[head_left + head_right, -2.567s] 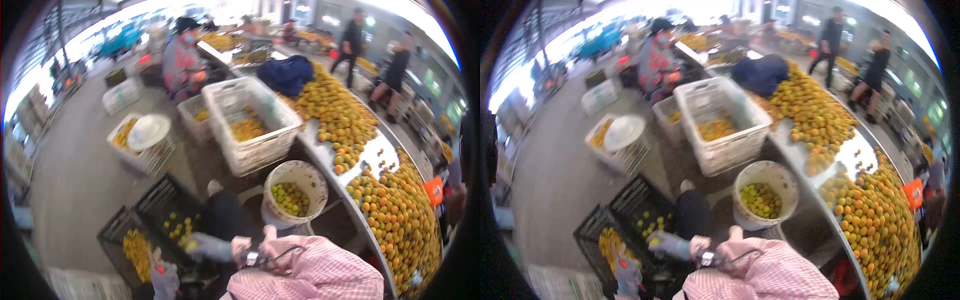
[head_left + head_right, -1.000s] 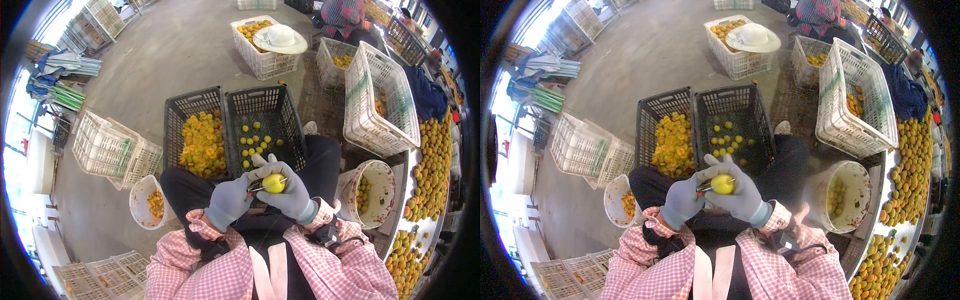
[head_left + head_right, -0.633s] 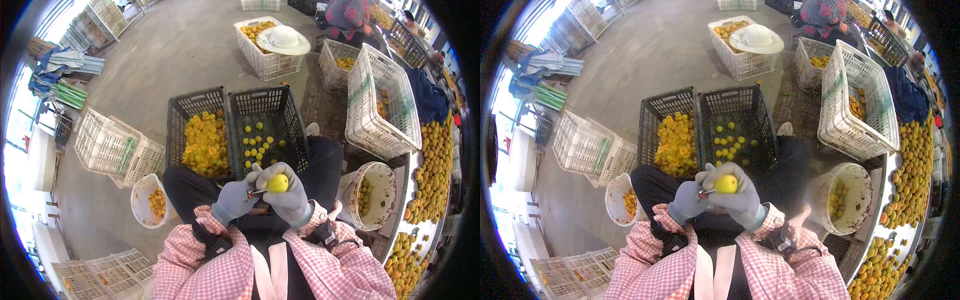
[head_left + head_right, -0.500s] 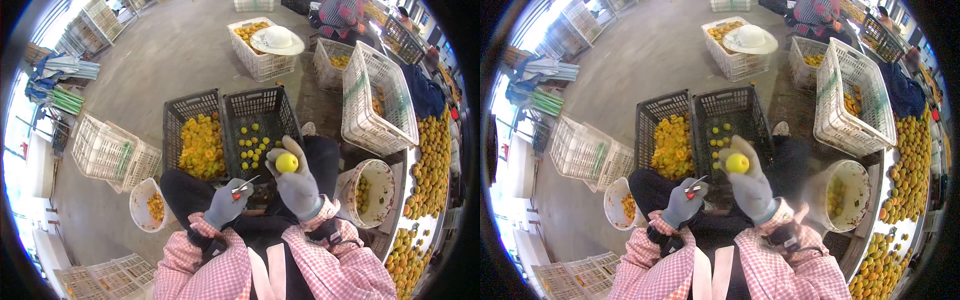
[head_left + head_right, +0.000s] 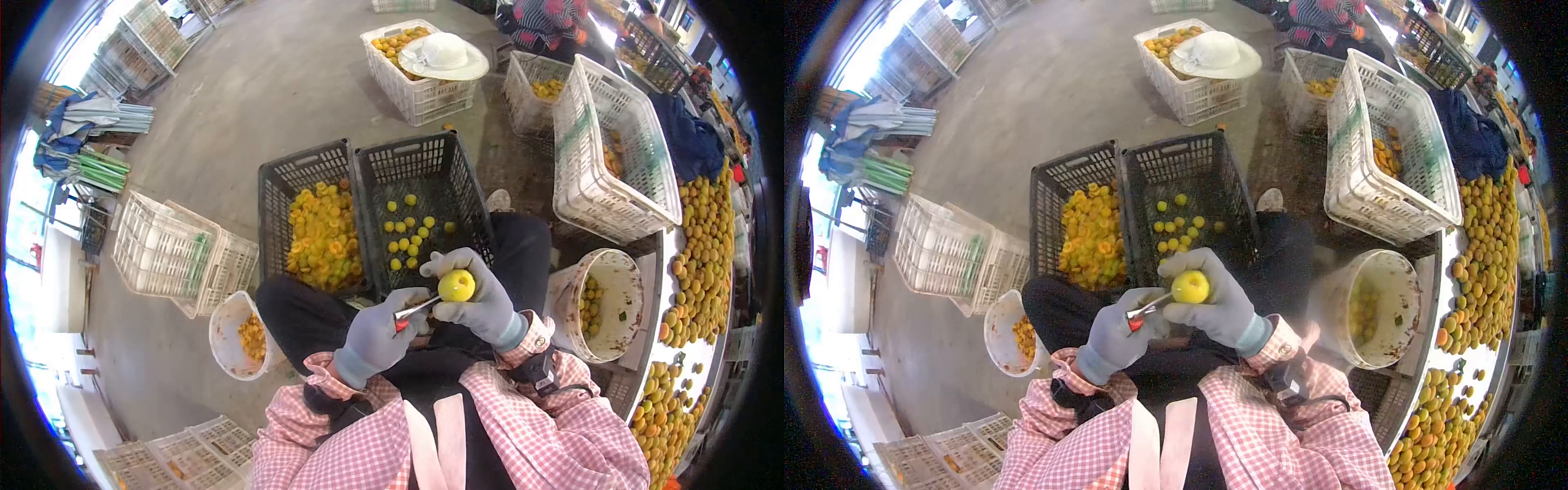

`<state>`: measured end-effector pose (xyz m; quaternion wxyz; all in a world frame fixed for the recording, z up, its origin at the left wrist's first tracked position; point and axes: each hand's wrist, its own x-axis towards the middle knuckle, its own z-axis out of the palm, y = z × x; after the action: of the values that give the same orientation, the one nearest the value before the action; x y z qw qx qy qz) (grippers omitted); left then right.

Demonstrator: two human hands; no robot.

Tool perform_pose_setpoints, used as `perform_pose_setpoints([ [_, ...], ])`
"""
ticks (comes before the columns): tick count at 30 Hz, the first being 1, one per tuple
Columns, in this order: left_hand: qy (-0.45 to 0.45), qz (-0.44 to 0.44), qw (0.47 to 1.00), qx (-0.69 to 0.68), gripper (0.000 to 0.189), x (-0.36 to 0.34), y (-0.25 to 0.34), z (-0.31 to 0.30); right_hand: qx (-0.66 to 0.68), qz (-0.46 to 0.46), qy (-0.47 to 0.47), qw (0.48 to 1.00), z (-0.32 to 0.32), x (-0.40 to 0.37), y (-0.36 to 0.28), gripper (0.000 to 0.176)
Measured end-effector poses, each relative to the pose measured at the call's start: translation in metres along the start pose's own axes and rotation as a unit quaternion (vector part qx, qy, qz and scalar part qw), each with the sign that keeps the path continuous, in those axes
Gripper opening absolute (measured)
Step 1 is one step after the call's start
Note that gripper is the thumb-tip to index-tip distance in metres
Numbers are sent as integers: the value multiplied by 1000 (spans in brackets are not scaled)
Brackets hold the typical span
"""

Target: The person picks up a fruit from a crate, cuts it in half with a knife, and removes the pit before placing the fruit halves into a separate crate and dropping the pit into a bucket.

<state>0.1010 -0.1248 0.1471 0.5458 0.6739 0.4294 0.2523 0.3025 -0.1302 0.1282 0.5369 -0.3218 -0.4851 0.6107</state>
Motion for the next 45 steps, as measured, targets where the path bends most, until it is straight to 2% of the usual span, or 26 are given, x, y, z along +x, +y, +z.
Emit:
perform_pose_setpoints([
  [1,25,66,995,71,36,0,-2,1,-52,-9,-23,998,0,0,1,51],
  [2,50,131,980,142,40,0,-3,1,35,-12,-8,999,9,-1,-2,48],
  [6,53,95,975,193,42,-4,-4,1,64,-48,-33,996,16,-1,1,49],
  [12,80,101,958,257,40,-9,-6,6,151,-5,-28,988,27,-7,-1,47],
  [15,66,110,954,269,38,-11,-11,7,186,-2,-29,982,34,-13,1,45],
  [17,50,92,950,293,35,-12,-11,7,285,40,1,958,43,-18,2,45],
  [18,51,91,950,293,35,-13,-13,8,237,20,-8,971,41,-18,8,44],
  [22,43,80,971,222,34,-7,-20,7,234,25,0,972,38,-15,8,45],
  [24,40,71,976,200,35,-2,-19,5,-16,-8,23,1000,25,-6,18,47],
  [25,33,54,978,199,36,2,-18,3,-18,-12,22,1000,22,-3,19,47],
  [27,22,35,980,196,37,4,-17,5,32,-50,32,998,24,1,14,50],
  [28,14,8,997,73,37,4,-16,12,101,-20,52,993,30,1,9,49],
  [29,6,-20,999,-50,37,5,-15,16,101,-20,52,993,36,2,7,49],
  [30,7,-20,999,-50,37,6,-13,16,180,17,82,980,42,2,6,49],
  [31,-9,-99,992,-78,36,9,-9,15,257,54,111,959,46,2,5,49],
  [32,-24,-177,978,-104,35,10,-8,15,276,80,136,948,48,2,4,51],
  [33,-20,-177,978,-104,35,8,-13,16,276,81,132,948,48,2,8,51],
  [35,-37,-187,947,-258,40,7,-25,19,264,84,143,950,45,1,18,53],
  [36,-36,-188,947,-259,40,6,-24,18,264,85,143,950,40,2,17,53],
  [38,-23,-134,973,-187,24,4,-18,15,114,48,28,992,26,5,14,56],
  [41,-21,-114,979,-170,23,8,-20,12,123,30,5,992,23,4,15,54],
  [43,-5,-106,974,-199,24,8,-23,23,112,12,25,993,30,4,21,54],
  [45,15,-97,969,-228,26,10,-26,29,191,28,118,974,41,4,24,54],
])
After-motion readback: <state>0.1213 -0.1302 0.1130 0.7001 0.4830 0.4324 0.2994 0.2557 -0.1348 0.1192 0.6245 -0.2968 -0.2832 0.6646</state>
